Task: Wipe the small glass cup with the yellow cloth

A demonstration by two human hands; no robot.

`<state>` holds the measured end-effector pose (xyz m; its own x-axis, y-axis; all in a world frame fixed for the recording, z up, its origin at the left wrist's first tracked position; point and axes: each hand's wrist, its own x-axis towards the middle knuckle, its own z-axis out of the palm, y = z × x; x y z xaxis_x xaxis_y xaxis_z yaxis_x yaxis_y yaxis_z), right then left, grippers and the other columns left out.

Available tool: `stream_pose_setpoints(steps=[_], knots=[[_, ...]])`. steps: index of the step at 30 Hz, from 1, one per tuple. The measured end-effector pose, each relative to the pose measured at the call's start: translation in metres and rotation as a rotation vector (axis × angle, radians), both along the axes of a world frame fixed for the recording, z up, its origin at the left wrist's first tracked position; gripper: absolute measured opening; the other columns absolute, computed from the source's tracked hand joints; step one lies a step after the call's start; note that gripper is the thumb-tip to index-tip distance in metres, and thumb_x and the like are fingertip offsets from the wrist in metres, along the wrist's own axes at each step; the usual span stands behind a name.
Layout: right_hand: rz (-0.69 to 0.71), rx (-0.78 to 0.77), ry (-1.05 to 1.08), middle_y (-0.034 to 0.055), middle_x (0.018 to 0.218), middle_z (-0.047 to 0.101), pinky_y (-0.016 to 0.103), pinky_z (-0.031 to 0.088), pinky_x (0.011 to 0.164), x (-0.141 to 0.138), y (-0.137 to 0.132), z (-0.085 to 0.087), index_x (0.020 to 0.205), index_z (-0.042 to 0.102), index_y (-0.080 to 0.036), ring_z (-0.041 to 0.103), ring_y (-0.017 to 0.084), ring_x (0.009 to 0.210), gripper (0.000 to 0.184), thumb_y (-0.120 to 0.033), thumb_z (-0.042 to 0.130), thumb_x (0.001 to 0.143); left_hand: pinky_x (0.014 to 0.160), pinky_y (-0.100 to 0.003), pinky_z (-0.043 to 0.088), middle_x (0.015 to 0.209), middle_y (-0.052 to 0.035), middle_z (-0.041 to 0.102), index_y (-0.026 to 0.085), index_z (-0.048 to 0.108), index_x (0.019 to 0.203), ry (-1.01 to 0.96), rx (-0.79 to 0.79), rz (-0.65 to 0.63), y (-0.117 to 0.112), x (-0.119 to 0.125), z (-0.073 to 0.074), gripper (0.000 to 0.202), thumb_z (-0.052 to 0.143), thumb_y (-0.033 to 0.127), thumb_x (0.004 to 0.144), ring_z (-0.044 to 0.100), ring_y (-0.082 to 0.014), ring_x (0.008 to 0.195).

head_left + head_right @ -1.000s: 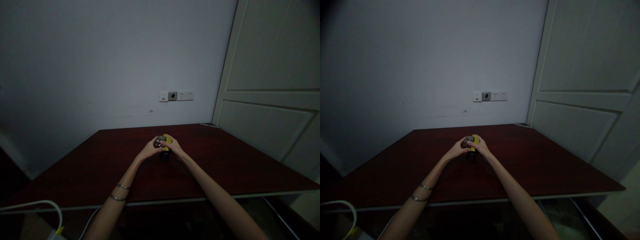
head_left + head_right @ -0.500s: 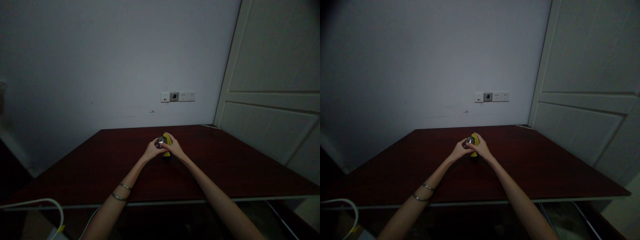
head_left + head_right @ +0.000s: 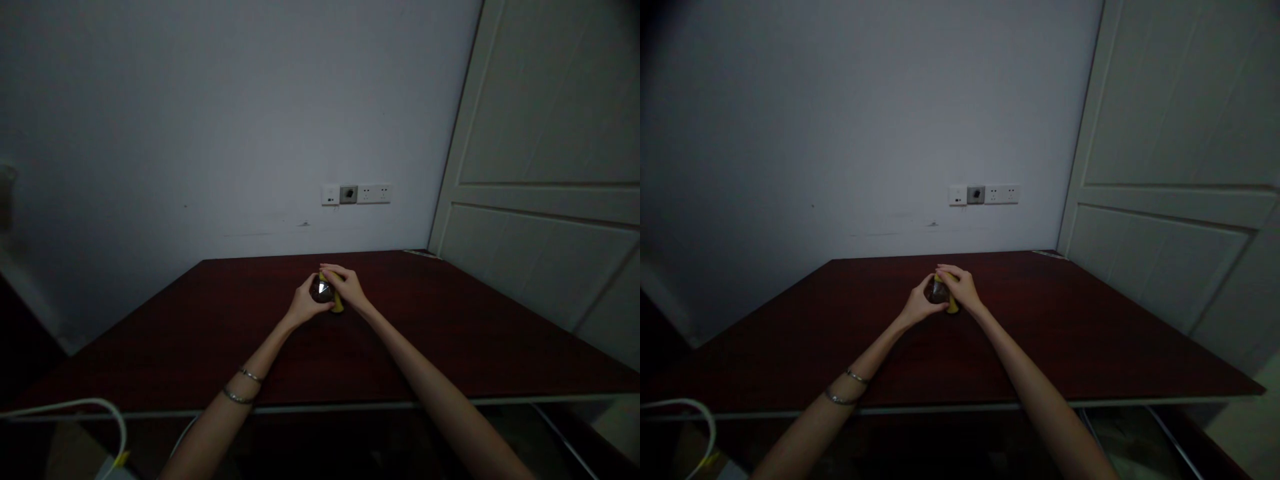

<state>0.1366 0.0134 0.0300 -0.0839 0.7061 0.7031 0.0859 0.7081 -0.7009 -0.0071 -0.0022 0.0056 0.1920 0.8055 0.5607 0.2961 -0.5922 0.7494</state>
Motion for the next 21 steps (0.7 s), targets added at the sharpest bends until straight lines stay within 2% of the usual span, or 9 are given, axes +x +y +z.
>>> stream_pose_setpoints(steps=[2,4,7,11,14,17,21], knots=[[0.002,-0.089,0.042,0.0071,0.097,0.069,0.038,0.047,0.086,-0.001,0.006,0.001,0.088,0.069,-0.019,0.062,0.022,0.093,0.026,-0.037,0.059,0.073,0.089,-0.034,0.042,0.107,-0.0089,0.059,0.015,0.047,0.118,0.005,0.006,-0.004,-0.003,0.001,0.002,0.078,0.077,0.029,0.048,0.055,-0.0226,0.099],[-0.013,-0.114,0.054,0.0074,0.096,0.069,0.038,0.047,0.086,-0.002,0.006,0.001,0.089,0.069,-0.018,0.063,0.022,0.092,0.027,-0.038,0.060,0.072,0.089,-0.034,0.042,0.106,-0.0087,0.060,0.015,0.047,0.118,0.007,0.006,-0.009,-0.004,0.001,0.003,0.077,0.077,0.029,0.048,0.056,-0.0225,0.098],[-0.058,0.006,0.012,0.0065,0.103,0.066,0.036,0.045,0.090,-0.003,-0.005,0.000,0.091,0.068,-0.021,0.060,0.021,0.098,0.024,-0.036,0.057,0.075,0.086,-0.033,0.043,0.107,-0.0089,0.060,0.014,0.048,0.117,-0.014,-0.001,-0.026,-0.003,0.002,0.003,0.075,0.076,0.028,0.049,0.057,-0.0218,0.097],[-0.081,0.229,-0.149,0.0038,0.121,0.056,0.037,0.039,0.098,-0.003,-0.025,-0.007,0.102,0.064,-0.026,0.051,0.020,0.112,0.025,-0.028,0.055,0.079,0.080,-0.030,0.046,0.108,-0.0099,0.059,0.013,0.045,0.119,-0.060,-0.012,-0.010,0.003,0.001,-0.001,0.074,0.074,0.022,0.051,0.058,-0.0206,0.092],[-0.077,0.322,-0.226,0.0019,0.127,0.051,0.038,0.034,0.102,-0.005,-0.031,-0.011,0.105,0.063,-0.028,0.044,0.020,0.119,0.027,-0.026,0.055,0.079,0.077,-0.028,0.047,0.106,-0.0100,0.060,0.012,0.044,0.120,-0.091,-0.013,-0.016,0.006,0.000,-0.004,0.074,0.072,0.019,0.052,0.059,-0.0197,0.089],[-0.093,0.300,-0.205,0.0028,0.124,0.053,0.037,0.037,0.100,-0.008,-0.027,-0.009,0.104,0.063,-0.028,0.049,0.019,0.115,0.026,-0.026,0.054,0.080,0.077,-0.027,0.048,0.105,-0.0094,0.061,0.012,0.047,0.118,-0.107,-0.008,-0.011,0.007,0.001,-0.004,0.069,0.071,0.021,0.054,0.059,-0.0198,0.089],[-0.104,0.185,-0.118,0.0049,0.115,0.060,0.034,0.042,0.094,-0.014,-0.013,0.001,0.097,0.067,-0.024,0.056,0.018,0.105,0.023,-0.029,0.055,0.078,0.081,-0.030,0.047,0.106,-0.0085,0.060,0.012,0.047,0.118,-0.120,0.003,0.007,0.007,0.000,-0.002,0.070,0.072,0.023,0.054,0.059,-0.0201,0.092]])
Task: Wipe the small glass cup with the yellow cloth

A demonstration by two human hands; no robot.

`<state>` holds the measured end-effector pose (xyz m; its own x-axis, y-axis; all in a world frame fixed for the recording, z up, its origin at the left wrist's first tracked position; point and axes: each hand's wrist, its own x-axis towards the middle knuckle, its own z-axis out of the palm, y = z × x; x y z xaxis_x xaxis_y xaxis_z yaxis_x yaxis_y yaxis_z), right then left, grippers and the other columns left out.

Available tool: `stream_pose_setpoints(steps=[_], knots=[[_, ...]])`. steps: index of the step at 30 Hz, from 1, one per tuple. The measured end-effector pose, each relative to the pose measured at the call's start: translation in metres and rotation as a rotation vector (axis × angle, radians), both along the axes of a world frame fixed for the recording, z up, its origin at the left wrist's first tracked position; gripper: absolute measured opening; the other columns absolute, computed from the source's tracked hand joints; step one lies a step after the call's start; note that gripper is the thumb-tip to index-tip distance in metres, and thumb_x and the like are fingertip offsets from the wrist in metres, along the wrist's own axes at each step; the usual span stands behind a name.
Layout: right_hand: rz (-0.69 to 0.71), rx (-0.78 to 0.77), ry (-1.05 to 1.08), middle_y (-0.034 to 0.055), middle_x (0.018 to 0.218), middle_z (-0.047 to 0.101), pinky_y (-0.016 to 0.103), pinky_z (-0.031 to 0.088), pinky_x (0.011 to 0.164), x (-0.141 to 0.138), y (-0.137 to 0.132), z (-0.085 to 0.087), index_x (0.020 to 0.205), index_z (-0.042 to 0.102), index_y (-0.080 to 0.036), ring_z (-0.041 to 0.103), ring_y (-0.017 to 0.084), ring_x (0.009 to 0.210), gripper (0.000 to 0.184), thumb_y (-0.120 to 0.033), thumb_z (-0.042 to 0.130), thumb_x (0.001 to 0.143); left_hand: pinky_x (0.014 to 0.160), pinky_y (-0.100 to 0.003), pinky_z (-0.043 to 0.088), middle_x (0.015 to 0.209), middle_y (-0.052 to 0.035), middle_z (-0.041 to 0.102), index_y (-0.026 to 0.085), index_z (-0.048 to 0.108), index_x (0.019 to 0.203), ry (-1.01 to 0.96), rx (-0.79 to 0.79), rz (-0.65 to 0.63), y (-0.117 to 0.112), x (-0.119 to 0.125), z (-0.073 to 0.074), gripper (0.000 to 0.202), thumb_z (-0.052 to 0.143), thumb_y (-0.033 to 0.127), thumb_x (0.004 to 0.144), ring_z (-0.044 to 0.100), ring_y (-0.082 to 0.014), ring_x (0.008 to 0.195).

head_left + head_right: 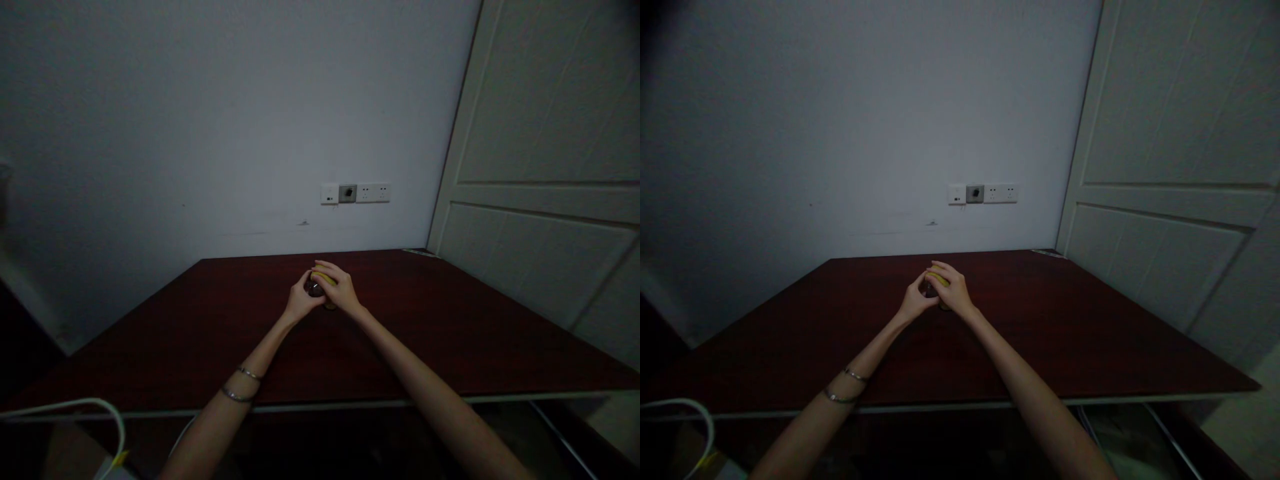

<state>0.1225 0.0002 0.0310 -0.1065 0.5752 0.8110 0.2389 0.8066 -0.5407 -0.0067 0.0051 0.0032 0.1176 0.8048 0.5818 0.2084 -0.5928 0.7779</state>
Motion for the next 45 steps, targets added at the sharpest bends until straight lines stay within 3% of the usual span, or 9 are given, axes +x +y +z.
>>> stream_pose_setpoints(steps=[7,15,21,25,32,36,41,45], knots=[[0.064,-0.389,0.110,0.0078,0.092,0.070,0.035,0.048,0.082,0.002,0.026,0.007,0.089,0.069,-0.016,0.064,0.022,0.088,0.028,-0.035,0.062,0.070,0.088,-0.032,0.044,0.109,-0.0084,0.060,0.014,0.046,0.122,0.050,-0.015,0.003,-0.003,-0.001,0.002,0.079,0.077,0.026,0.050,0.057,-0.0208,0.097],[-0.001,0.010,-0.071,0.0064,0.115,0.059,0.034,0.042,0.093,0.003,-0.003,-0.003,0.096,0.067,-0.023,0.056,0.019,0.104,0.022,-0.029,0.055,0.079,0.075,-0.028,0.047,0.090,-0.0049,0.065,0.012,0.057,0.105,0.048,-0.049,0.023,0.003,0.001,-0.002,0.053,0.071,0.022,0.055,0.060,-0.0178,0.081],[0.066,0.125,-0.205,0.0028,0.120,0.056,0.038,0.037,0.099,0.009,-0.014,-0.004,0.097,0.067,-0.028,0.049,0.020,0.114,0.022,-0.026,0.056,0.078,0.078,-0.028,0.047,0.096,-0.0080,0.064,0.010,0.058,0.100,-0.068,-0.042,-0.059,-0.002,0.005,0.004,0.045,0.068,0.016,0.056,0.060,-0.0190,0.087],[0.103,-0.011,-0.013,0.0047,0.116,0.059,0.036,0.041,0.095,0.008,-0.005,0.000,0.094,0.068,-0.025,0.054,0.020,0.106,0.021,-0.030,0.058,0.077,0.074,-0.028,0.048,0.093,-0.0066,0.064,0.011,0.055,0.104,-0.087,-0.084,-0.087,-0.004,0.005,0.006,0.053,0.072,0.020,0.054,0.061,-0.0178,0.082],[0.241,-0.476,0.324,0.0077,0.098,0.068,0.039,0.043,0.090,0.011,0.017,0.008,0.090,0.070,-0.017,0.060,0.024,0.097,0.031,-0.038,0.065,0.067,0.080,-0.031,0.048,0.101,-0.0088,0.063,0.011,0.054,0.108,-0.220,-0.207,-0.194,-0.006,0.003,0.007,0.066,0.079,0.021,0.047,0.060,-0.0197,0.089],[0.208,-0.339,0.344,0.0066,0.107,0.065,0.037,0.041,0.094,0.011,0.005,0.004,0.090,0.070,-0.020,0.057,0.023,0.104,0.027,-0.036,0.064,0.069,0.079,-0.030,0.048,0.098,-0.0082,0.065,0.011,0.058,0.104,-0.296,-0.251,-0.238,-0.004,0.004,0.006,0.059,0.078,0.021,0.049,0.061,-0.0187,0.085],[0.191,-0.118,0.200,0.0035,0.119,0.057,0.037,0.039,0.097,0.005,-0.019,0.000,0.090,0.070,-0.026,0.053,0.022,0.110,0.020,-0.033,0.061,0.074,0.076,-0.029,0.048,0.092,-0.0074,0.067,0.011,0.062,0.098,-0.333,-0.251,-0.200,0.000,0.003,0.005,0.050,0.076,0.025,0.052,0.062,-0.0181,0.081],[0.179,-0.104,0.204,0.0035,0.119,0.058,0.036,0.039,0.097,0.003,-0.017,0.001,0.090,0.070,-0.026,0.054,0.022,0.109,0.021,-0.034,0.060,0.073,0.077,-0.030,0.048,0.093,-0.0077,0.067,0.011,0.062,0.099,-0.320,-0.231,-0.175,-0.001,0.003,0.006,0.051,0.076,0.025,0.052,0.062,-0.0188,0.082]])
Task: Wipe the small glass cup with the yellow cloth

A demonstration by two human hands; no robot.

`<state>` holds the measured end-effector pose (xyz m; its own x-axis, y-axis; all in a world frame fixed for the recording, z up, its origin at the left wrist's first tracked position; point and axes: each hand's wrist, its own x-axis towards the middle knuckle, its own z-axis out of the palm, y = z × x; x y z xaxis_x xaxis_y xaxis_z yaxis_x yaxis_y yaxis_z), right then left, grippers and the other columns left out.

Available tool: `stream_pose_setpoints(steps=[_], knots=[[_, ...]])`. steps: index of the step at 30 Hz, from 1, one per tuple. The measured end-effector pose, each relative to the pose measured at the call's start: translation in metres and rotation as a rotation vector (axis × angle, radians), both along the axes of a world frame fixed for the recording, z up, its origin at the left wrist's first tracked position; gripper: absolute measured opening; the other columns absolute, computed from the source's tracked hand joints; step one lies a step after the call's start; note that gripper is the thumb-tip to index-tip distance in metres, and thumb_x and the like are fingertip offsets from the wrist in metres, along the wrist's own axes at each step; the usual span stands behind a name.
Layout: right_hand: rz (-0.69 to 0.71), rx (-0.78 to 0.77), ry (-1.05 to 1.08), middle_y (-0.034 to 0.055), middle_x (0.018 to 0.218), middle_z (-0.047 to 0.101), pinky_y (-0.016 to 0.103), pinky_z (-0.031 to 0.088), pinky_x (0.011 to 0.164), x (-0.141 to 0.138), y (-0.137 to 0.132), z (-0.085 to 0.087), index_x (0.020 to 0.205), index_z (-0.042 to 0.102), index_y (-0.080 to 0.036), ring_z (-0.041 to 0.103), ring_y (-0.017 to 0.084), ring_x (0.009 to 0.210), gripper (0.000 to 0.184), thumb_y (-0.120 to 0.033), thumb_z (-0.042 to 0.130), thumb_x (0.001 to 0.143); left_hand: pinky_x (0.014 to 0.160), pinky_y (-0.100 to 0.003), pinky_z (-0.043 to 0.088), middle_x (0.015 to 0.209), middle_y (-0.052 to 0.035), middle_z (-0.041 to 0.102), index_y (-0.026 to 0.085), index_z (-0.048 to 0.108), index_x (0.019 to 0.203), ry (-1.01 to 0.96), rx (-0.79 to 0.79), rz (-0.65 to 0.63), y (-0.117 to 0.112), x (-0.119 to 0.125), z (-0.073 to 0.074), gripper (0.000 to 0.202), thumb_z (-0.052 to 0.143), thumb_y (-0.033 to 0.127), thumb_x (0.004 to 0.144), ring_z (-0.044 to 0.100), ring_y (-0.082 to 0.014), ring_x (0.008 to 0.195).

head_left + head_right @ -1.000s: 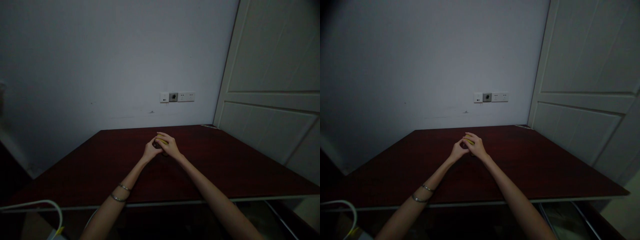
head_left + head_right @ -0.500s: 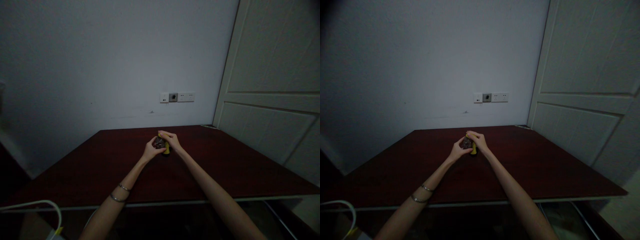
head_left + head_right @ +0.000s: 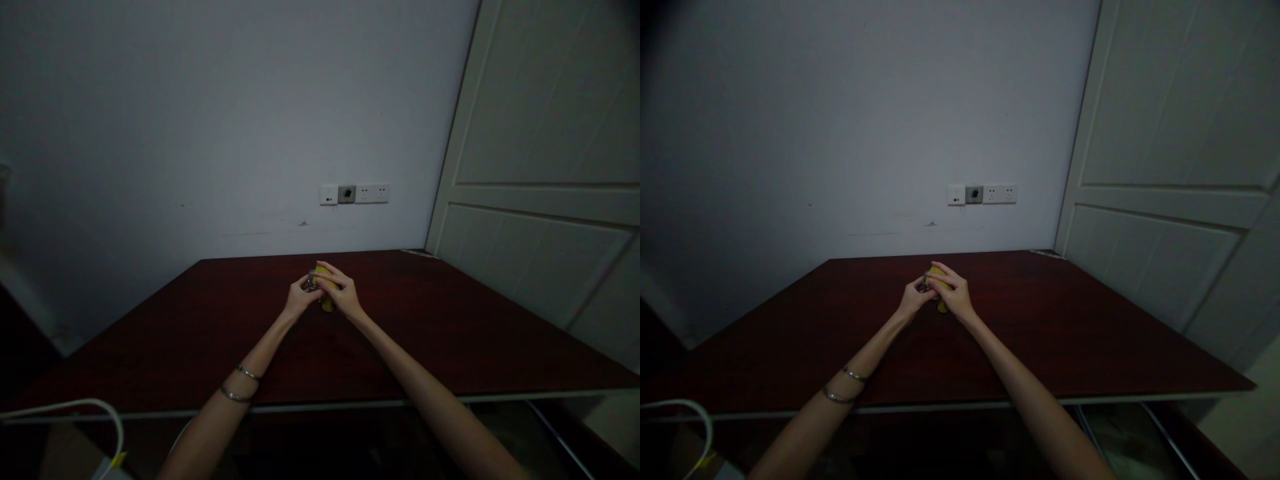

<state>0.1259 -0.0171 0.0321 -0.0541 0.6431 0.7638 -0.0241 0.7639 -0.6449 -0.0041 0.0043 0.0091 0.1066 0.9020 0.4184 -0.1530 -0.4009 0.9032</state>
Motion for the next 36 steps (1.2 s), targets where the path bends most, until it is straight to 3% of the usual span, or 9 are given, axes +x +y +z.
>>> stream_pose_setpoints(steps=[6,8,12,17,20,27,32,36], knots=[[0.018,-0.343,0.105,0.0083,0.101,0.067,0.040,0.044,0.091,0.007,0.028,0.003,0.090,0.070,-0.017,0.059,0.025,0.100,0.034,-0.041,0.065,0.066,0.078,-0.031,0.049,0.097,-0.0089,0.066,0.010,0.060,0.100,0.039,-0.035,-0.018,-0.009,0.003,0.006,0.057,0.078,0.022,0.047,0.062,-0.0188,0.083],[0.019,-0.380,0.092,0.0087,0.098,0.068,0.041,0.044,0.091,0.010,0.031,0.002,0.089,0.070,-0.017,0.060,0.026,0.098,0.035,-0.041,0.067,0.064,0.075,-0.031,0.049,0.094,-0.0095,0.066,0.010,0.060,0.098,0.062,-0.062,-0.014,-0.010,0.004,0.006,0.055,0.078,0.024,0.048,0.062,-0.0188,0.081],[0.034,-0.202,-0.021,0.0070,0.111,0.063,0.039,0.040,0.095,0.014,0.020,-0.001,0.090,0.070,-0.021,0.056,0.023,0.107,0.028,-0.038,0.065,0.068,0.072,-0.028,0.049,0.089,-0.0082,0.067,0.009,0.061,0.096,0.131,-0.031,0.030,-0.003,0.002,0.002,0.052,0.077,0.026,0.050,0.062,-0.0177,0.078],[0.112,0.026,-0.311,0.0018,0.118,0.059,0.039,0.035,0.100,0.018,0.006,0.003,0.089,0.069,-0.029,0.049,0.021,0.115,0.019,-0.031,0.063,0.072,0.065,-0.025,0.046,0.083,-0.0067,0.067,0.009,0.062,0.093,0.202,0.004,0.060,0.006,-0.002,-0.004,0.043,0.072,0.024,0.054,0.060,-0.0159,0.071],[0.084,0.032,-0.343,0.0023,0.116,0.060,0.038,0.040,0.096,0.018,0.010,0.006,0.089,0.069,-0.028,0.054,0.021,0.110,0.019,-0.032,0.063,0.072,0.066,-0.026,0.046,0.085,-0.0072,0.066,0.009,0.061,0.095,0.241,0.018,0.055,0.005,-0.003,-0.004,0.046,0.073,0.025,0.054,0.060,-0.0170,0.074],[-0.151,-0.032,-0.294,0.0051,0.105,0.066,0.037,0.045,0.089,0.014,0.022,0.004,0.090,0.070,-0.026,0.061,0.021,0.098,0.019,-0.030,0.059,0.075,0.073,-0.030,0.045,0.087,-0.0061,0.067,0.013,0.063,0.099,0.431,0.113,0.105,0.002,-0.001,-0.006,0.055,0.077,0.029,0.048,0.059,-0.0210,0.082],[-0.021,0.084,-0.399,0.0010,0.115,0.060,0.040,0.040,0.096,0.017,0.005,0.004,0.094,0.067,-0.030,0.052,0.022,0.112,0.021,-0.028,0.059,0.076,0.064,-0.026,0.046,0.076,-0.0036,0.067,0.011,0.065,0.088,0.307,0.048,0.112,0.003,0.001,-0.004,0.038,0.072,0.022,0.052,0.059,-0.0163,0.070],[0.056,0.072,-0.374,0.0008,0.117,0.059,0.042,0.037,0.098,0.022,0.002,0.006,0.092,0.068,-0.030,0.049,0.023,0.116,0.019,-0.029,0.061,0.074,0.062,-0.024,0.046,0.080,-0.0058,0.067,0.010,0.063,0.092,0.209,-0.013,0.074,0.004,0.001,-0.002,0.044,0.074,0.020,0.051,0.060,-0.0158,0.070]])
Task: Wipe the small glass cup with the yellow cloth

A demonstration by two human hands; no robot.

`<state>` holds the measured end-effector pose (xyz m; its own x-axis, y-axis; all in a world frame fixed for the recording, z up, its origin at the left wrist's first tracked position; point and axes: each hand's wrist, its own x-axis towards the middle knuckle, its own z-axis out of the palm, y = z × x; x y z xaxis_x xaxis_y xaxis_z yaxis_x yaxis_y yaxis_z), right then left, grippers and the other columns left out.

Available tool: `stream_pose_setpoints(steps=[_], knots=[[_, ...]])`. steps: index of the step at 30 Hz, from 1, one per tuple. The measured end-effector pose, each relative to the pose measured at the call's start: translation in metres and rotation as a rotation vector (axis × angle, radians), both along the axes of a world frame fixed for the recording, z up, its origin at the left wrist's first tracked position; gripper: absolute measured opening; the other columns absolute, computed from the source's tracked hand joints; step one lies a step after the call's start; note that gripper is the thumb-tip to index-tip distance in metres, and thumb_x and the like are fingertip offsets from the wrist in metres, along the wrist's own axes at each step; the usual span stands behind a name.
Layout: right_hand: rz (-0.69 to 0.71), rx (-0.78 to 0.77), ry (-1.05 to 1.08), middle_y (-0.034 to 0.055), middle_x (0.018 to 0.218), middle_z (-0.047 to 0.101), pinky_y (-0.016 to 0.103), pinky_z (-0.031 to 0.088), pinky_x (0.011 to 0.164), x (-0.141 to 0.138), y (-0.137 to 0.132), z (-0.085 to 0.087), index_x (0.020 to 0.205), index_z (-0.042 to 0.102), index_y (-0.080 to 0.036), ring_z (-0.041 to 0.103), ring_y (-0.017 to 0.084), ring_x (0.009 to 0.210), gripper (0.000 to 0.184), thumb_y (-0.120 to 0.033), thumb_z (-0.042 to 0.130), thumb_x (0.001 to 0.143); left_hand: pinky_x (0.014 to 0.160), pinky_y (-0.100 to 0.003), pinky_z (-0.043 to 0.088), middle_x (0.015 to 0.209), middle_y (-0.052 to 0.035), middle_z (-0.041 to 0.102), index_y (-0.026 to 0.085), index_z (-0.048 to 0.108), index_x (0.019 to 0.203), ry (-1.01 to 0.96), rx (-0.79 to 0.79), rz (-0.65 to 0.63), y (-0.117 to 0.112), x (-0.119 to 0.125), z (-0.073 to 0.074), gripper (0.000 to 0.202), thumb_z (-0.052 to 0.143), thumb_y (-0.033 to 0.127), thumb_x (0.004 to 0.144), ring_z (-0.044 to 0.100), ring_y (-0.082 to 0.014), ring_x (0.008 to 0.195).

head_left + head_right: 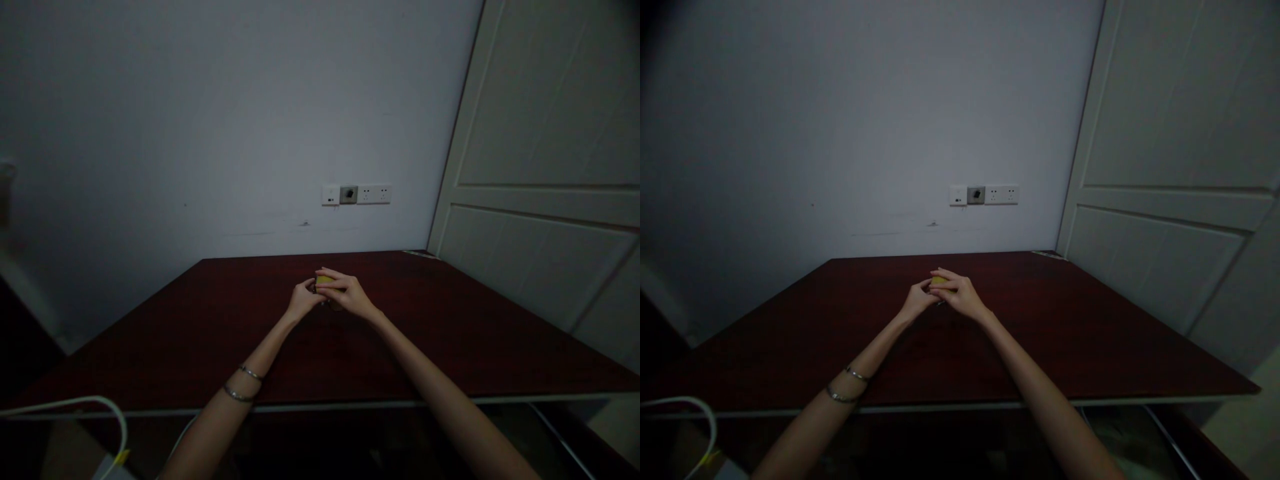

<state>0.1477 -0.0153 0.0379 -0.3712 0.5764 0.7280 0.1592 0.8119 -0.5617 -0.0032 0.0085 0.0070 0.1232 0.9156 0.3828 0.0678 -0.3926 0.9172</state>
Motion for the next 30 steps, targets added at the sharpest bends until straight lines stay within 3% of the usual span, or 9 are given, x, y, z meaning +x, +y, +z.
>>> stream_pose_setpoints(steps=[6,14,26,30], knots=[[-0.026,-0.187,0.216,0.0052,0.113,0.062,0.038,0.043,0.093,0.003,0.016,-0.001,0.089,0.069,-0.026,0.057,0.022,0.105,0.021,-0.034,0.063,0.071,0.072,-0.029,0.047,0.090,-0.0083,0.067,0.011,0.061,0.098,-0.066,-0.035,-0.031,-0.001,-0.001,0.002,0.054,0.078,0.025,0.048,0.061,-0.0180,0.079],[0.071,-0.101,0.130,0.0020,0.114,0.061,0.041,0.039,0.097,0.005,0.008,0.003,0.086,0.070,-0.028,0.054,0.022,0.110,0.018,-0.035,0.064,0.070,0.078,-0.031,0.047,0.095,-0.0092,0.066,0.010,0.061,0.097,-0.190,-0.050,-0.050,-0.010,0.000,0.010,0.054,0.078,0.023,0.047,0.062,-0.0198,0.085],[-0.161,-0.319,0.425,0.0074,0.101,0.067,0.041,0.044,0.092,-0.005,0.024,-0.011,0.093,0.069,-0.018,0.060,0.025,0.099,0.034,-0.042,0.062,0.069,0.081,-0.033,0.047,0.099,-0.0100,0.065,0.010,0.058,0.101,-0.214,-0.034,-0.117,-0.009,0.000,0.007,0.065,0.080,0.016,0.040,0.062,-0.0211,0.089],[-0.119,-0.337,0.399,0.0072,0.111,0.063,0.039,0.040,0.095,-0.005,0.021,-0.018,0.104,0.064,-0.019,0.056,0.023,0.106,0.041,-0.044,0.058,0.073,0.078,-0.031,0.048,0.097,-0.0096,0.066,0.010,0.060,0.100,-0.226,-0.033,-0.132,-0.008,-0.004,0.006,0.062,0.080,0.023,0.043,0.062,-0.0205,0.087]])
